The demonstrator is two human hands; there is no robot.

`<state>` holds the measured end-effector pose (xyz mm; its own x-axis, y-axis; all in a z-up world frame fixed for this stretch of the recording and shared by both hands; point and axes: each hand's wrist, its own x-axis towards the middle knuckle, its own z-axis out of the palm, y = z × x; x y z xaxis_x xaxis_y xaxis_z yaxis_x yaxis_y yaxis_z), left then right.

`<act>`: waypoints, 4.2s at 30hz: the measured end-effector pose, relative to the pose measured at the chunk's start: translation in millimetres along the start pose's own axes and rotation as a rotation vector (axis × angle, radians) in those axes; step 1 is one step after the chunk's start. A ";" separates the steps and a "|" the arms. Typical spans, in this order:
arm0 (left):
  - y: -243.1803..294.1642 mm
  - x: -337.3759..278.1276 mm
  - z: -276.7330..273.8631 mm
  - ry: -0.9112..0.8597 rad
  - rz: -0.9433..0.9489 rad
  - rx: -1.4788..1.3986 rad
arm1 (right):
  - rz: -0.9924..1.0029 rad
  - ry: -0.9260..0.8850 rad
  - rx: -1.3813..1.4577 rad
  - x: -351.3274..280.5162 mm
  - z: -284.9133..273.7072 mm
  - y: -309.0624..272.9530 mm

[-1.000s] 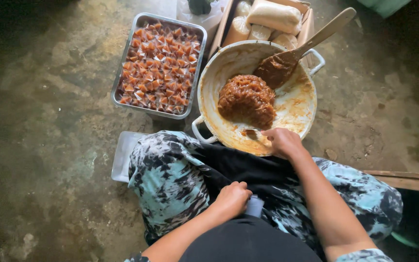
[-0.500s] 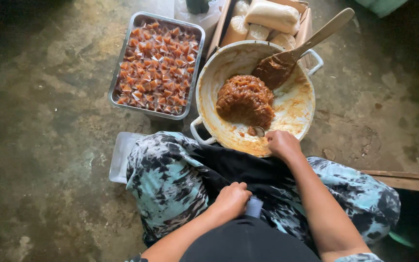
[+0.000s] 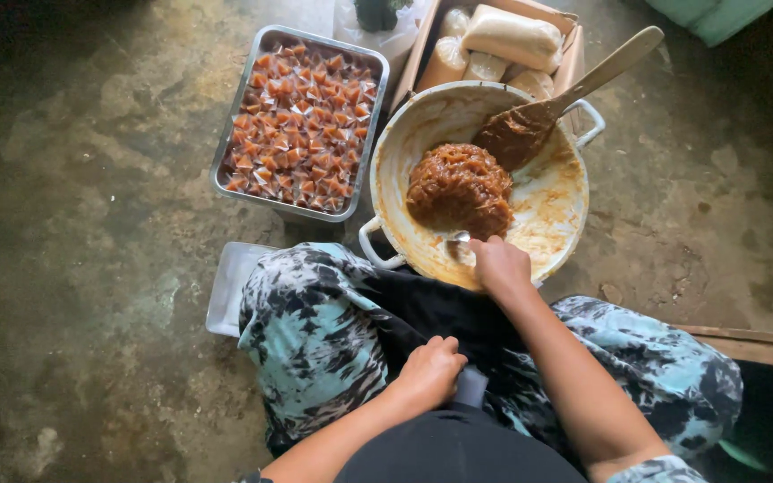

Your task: Scooping filling from a bowl and wrapping it in individual papers

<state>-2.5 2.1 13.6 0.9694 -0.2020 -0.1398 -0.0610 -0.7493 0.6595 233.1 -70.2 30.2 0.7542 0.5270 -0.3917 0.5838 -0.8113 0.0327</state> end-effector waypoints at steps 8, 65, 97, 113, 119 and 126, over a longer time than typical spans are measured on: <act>-5.4 0.5 2.3 0.001 0.022 -0.083 | 0.212 -0.156 0.158 14.0 -7.4 6.5; -6.9 2.7 4.9 -0.065 -0.121 -0.120 | 0.343 -0.076 1.252 4.5 2.2 29.0; 30.3 18.6 -149.7 0.530 -0.290 -1.549 | -0.022 0.216 1.718 -171.7 -43.9 6.7; 58.6 23.5 -158.0 0.483 -0.201 -2.011 | -0.292 0.542 1.287 -179.1 -26.4 -6.8; 66.0 23.3 -162.1 0.527 -0.252 -2.112 | -0.345 0.582 1.306 -179.8 -10.5 -6.9; 71.2 20.6 -170.3 0.547 -0.302 -2.103 | -0.376 0.585 1.329 -183.4 -12.9 -10.3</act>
<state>53.6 51.9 183.5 0.8731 0.1871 -0.4503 -0.0308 0.9427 0.3322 92.6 -155.3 113.5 0.8242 0.5145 0.2364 0.3162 -0.0718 -0.9460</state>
